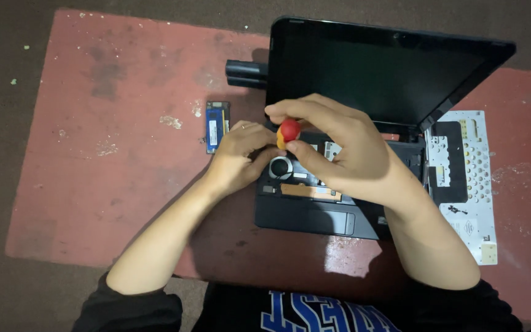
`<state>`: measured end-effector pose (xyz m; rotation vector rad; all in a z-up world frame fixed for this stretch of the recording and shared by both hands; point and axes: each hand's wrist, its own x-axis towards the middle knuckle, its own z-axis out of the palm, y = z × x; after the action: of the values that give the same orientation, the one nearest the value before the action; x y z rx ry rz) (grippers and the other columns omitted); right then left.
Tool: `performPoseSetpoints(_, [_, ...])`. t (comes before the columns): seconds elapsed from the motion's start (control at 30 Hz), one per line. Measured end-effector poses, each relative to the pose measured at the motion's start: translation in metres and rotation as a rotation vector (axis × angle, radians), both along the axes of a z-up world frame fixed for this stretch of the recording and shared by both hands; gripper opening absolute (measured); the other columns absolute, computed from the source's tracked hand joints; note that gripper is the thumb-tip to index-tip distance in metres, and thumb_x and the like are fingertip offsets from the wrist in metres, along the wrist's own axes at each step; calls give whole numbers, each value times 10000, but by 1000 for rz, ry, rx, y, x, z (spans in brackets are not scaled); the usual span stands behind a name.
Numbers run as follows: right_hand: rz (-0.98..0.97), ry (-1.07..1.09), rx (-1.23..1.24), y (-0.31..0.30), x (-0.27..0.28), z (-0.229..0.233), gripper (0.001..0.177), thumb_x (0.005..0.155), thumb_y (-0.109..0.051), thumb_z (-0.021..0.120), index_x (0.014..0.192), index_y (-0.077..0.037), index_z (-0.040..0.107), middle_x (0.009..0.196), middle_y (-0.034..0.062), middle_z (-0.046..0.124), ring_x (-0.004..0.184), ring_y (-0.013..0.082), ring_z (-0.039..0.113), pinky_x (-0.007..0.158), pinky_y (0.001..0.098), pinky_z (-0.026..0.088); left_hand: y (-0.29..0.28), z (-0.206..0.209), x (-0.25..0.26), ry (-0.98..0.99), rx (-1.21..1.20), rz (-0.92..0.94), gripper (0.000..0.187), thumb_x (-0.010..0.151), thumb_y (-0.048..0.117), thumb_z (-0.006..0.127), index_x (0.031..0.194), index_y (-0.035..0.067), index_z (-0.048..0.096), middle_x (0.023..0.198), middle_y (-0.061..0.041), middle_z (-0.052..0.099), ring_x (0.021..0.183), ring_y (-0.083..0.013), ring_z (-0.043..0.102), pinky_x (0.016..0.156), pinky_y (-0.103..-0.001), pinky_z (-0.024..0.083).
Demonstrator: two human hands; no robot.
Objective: Disassembling a laptop by removing screws and internal components using a screwdriver
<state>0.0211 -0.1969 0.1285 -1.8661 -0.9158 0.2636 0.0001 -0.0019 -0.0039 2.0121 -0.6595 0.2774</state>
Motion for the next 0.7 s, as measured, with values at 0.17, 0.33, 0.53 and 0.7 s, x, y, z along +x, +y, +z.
performPoseSetpoints(0.17, [19, -31, 56, -8, 1, 4, 335, 969, -32, 498, 1303, -11, 493, 1256, 155, 545, 1083, 229, 641, 996, 338, 572, 0, 2, -1, -17, -9, 6, 57, 914, 104, 674, 915, 63, 635, 813, -43, 629, 750, -246, 601, 765, -365, 415])
performPoseSetpoints(0.33, [-2, -68, 69, -18, 8, 5, 358, 937, 39, 436, 1292, 37, 479, 1255, 180, 550, 1151, 278, 615, 1014, 359, 559, 1, 0, 0, -50, -20, 17, 76, 904, 86, 699, 920, 33, 647, 815, -57, 627, 742, -237, 592, 746, -354, 428])
performPoseSetpoints(0.53, [-75, 38, -196, 1, 16, -39, 587, 735, 134, 410, 1295, 2, 525, 1244, 207, 585, 1099, 302, 632, 929, 353, 548, 7, 10, 1, -21, -38, 94, 96, 893, 125, 722, 891, 70, 643, 736, -52, 572, 656, -222, 530, 712, -329, 403])
performPoseSetpoints(0.7, [-132, 237, -308, 25, 17, -111, 303, 710, -170, 694, 985, -44, 716, 762, 70, 723, 697, 261, 732, 607, 385, 582, 9, 10, 0, -42, -184, 209, 112, 847, 118, 776, 840, 69, 676, 738, -77, 621, 740, -332, 657, 735, -337, 523])
